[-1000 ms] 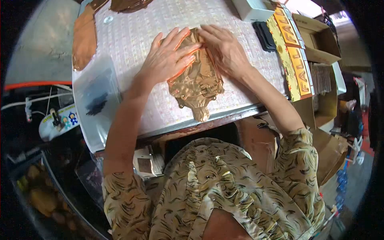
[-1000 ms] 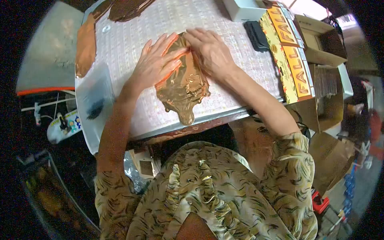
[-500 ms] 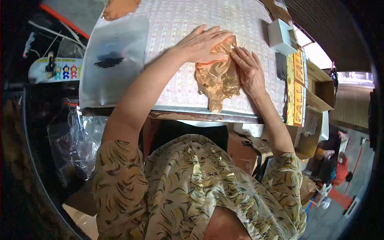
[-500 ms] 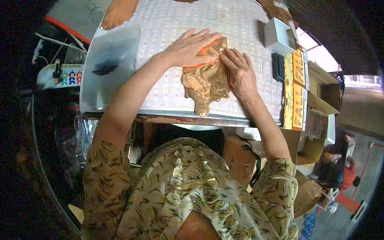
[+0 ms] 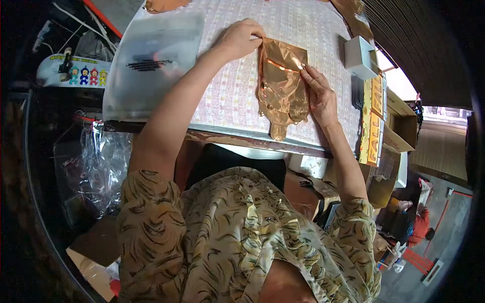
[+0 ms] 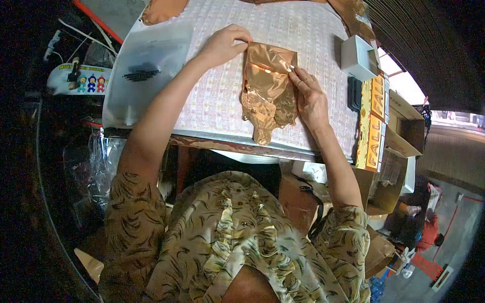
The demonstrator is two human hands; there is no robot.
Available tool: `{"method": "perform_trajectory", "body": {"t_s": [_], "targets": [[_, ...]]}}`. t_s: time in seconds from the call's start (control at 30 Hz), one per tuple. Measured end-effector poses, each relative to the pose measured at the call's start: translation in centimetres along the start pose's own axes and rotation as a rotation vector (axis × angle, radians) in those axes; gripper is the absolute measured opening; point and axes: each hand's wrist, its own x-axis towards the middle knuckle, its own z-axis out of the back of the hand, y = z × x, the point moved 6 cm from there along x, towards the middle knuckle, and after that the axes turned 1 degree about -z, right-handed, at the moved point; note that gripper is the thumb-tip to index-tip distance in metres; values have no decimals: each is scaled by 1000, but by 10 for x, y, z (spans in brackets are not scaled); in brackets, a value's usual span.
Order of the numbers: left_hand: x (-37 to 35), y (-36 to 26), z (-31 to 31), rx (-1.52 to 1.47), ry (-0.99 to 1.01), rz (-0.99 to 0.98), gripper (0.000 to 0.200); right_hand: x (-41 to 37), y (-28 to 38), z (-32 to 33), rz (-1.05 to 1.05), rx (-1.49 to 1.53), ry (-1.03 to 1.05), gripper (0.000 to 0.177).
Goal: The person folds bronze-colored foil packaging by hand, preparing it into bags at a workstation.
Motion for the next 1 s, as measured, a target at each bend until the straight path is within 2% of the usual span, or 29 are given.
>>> {"method": "perform_trajectory", "body": {"t_s": [0.17,0.37,0.43,0.47,0.53,0.67,0.73,0.83,1.0], "targets": [[9,5,-7,-65,-4,31,23,0,-1,-1,10,-21,-16,43],[18,-1,-11,-19,96,178,19,1,0,-1,-21,-15,-8,43],[23,10,-15,-18,-9,220,16,2,0,-2,-26,-28,-25,43],[27,14,-18,-18,-10,217,16,5,-1,-3,-26,-30,-27,43],[38,15,-16,84,-110,93,14,12,3,-4,56,-129,-61,43],[47,28,-12,82,-57,160,14,18,-1,-11,44,-156,-81,42],[46,34,-12,-1,-40,234,13,16,-3,-12,-38,-92,-92,41],[46,34,-9,55,-76,165,13,15,-6,-14,-50,-82,-115,42],[46,35,-10,55,-58,162,13,15,-4,-13,-56,-63,-108,43]]}}
